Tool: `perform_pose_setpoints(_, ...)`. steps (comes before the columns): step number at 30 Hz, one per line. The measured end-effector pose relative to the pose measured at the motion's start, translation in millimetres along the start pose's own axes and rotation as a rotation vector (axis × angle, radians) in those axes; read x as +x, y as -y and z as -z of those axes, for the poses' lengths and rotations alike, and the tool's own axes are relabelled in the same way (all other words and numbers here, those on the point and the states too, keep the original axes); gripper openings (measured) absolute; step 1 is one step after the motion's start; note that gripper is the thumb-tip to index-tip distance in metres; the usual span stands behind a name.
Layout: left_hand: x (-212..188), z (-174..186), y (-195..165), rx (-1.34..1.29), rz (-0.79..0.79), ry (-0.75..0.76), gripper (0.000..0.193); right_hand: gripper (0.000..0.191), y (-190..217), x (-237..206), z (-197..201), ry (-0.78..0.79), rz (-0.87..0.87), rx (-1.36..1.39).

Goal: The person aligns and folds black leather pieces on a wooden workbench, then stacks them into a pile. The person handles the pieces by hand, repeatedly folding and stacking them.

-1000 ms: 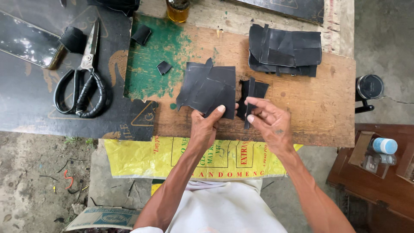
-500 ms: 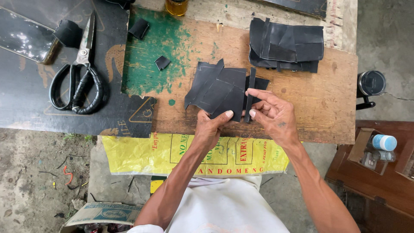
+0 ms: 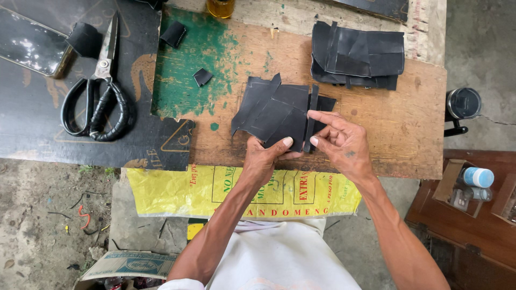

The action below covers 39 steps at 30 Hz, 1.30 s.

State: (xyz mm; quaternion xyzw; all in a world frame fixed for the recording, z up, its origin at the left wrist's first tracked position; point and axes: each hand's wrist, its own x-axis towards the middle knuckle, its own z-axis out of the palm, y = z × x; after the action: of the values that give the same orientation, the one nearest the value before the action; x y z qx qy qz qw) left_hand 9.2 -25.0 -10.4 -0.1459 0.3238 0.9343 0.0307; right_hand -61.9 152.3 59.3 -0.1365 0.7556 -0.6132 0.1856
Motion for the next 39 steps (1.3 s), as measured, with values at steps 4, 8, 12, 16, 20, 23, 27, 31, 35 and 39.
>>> perform_pose_setpoints(4, 0, -1, 0, 0.012, 0.012, -0.013, 0.033, 0.054, 0, -1, 0, -0.006, -0.051, -0.047)
perform_pose_setpoints(8, 0, -1, -1, 0.017, 0.025, -0.020, 0.033, 0.053, -2, -2, 0, -0.016, -0.062, -0.066)
perform_pose_setpoints(12, 1, 1, 1, 0.016, 0.043, -0.034, 0.034, 0.051, -5, -3, 1, -0.022, -0.112, -0.067)
perform_pose_setpoints(16, 1, 4, 6, 0.023, 0.023, -0.067, 0.036, 0.032, -10, -2, 0, -0.024, 0.055, -0.044)
perform_pose_setpoints(20, 0, 6, 5, 0.044, 0.017, -0.067, 0.038, 0.034, -9, 1, 1, -0.062, 0.019, 0.012)
perform_pose_setpoints(23, 0, 2, -1, 0.045, 0.011, -0.056, 0.038, 0.034, -3, 3, 3, -0.094, -0.018, 0.029)
perform_pose_setpoints(27, 0, -7, -10, 0.087, -0.053, -0.027, 0.032, 0.041, 6, 1, 5, -0.067, -0.009, 0.067)
perform_pose_setpoints(31, -1, -13, -16, 0.192, -0.068, -0.043, 0.030, 0.046, 10, 1, 4, -0.027, 0.000, 0.087)
perform_pose_setpoints(35, 0, -13, -17, 0.208, -0.082, -0.030, 0.032, 0.047, 11, 1, 5, 0.002, 0.008, 0.057)
perform_pose_setpoints(39, 1, -11, -15, 0.224, -0.072, -0.033, 0.034, 0.046, 10, 2, 6, 0.011, 0.004, 0.052)
